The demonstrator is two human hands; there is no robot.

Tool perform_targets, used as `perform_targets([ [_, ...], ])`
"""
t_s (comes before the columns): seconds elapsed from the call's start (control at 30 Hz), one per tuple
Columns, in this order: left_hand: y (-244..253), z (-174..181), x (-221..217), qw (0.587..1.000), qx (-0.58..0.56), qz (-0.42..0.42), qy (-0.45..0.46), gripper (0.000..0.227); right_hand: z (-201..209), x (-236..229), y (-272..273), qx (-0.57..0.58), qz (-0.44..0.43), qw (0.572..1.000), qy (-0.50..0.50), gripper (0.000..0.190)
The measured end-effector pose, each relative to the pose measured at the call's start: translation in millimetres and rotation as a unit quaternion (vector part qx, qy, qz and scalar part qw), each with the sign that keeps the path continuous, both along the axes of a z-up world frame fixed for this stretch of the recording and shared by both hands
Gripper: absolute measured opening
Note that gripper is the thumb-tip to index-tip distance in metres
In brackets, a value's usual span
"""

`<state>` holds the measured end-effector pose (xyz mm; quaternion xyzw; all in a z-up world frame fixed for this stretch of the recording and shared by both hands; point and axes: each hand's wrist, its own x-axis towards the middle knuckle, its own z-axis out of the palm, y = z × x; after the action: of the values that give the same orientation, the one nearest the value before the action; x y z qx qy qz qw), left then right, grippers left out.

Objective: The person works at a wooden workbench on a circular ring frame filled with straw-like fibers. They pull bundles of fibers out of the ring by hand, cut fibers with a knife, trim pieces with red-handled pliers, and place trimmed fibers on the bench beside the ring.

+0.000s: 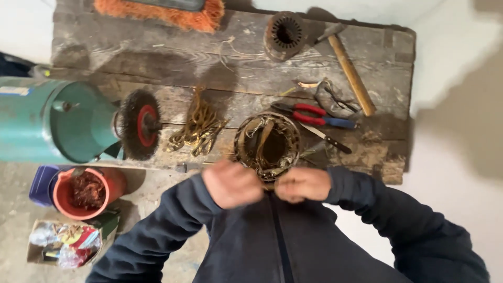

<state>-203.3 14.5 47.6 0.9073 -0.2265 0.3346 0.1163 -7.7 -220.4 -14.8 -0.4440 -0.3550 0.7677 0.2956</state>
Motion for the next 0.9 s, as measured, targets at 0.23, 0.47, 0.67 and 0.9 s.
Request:
perform_targets([
  [0.23,28.7,-157.7,-47.1,0.855,-0.406,0.303,0.112,0.022,40.9,-10.0,-3.1,0.116,-0.245,0.808,-0.523,0.031],
  [0.47,53.7,-218.0,-43.7,0.787,-0.375,0.479,0.105,0.032,14.8,-26.1,31.7,0.024,-0.382,0.921,-0.076,0.070],
  [0.67,24.3,-155.4,-47.8,0.793,-0.339,0.488,0.136,0.052,0.2,-11.4,27.3,-0.104,-0.349,0.931,-0.008,0.069],
  [0.9,-20.9,-88.8,-13.8,0.891,-0.350,0.269,0.107,0.026,5.7,-21.5,-4.8,-0.013,-0.386,0.922,0.036,0.068],
])
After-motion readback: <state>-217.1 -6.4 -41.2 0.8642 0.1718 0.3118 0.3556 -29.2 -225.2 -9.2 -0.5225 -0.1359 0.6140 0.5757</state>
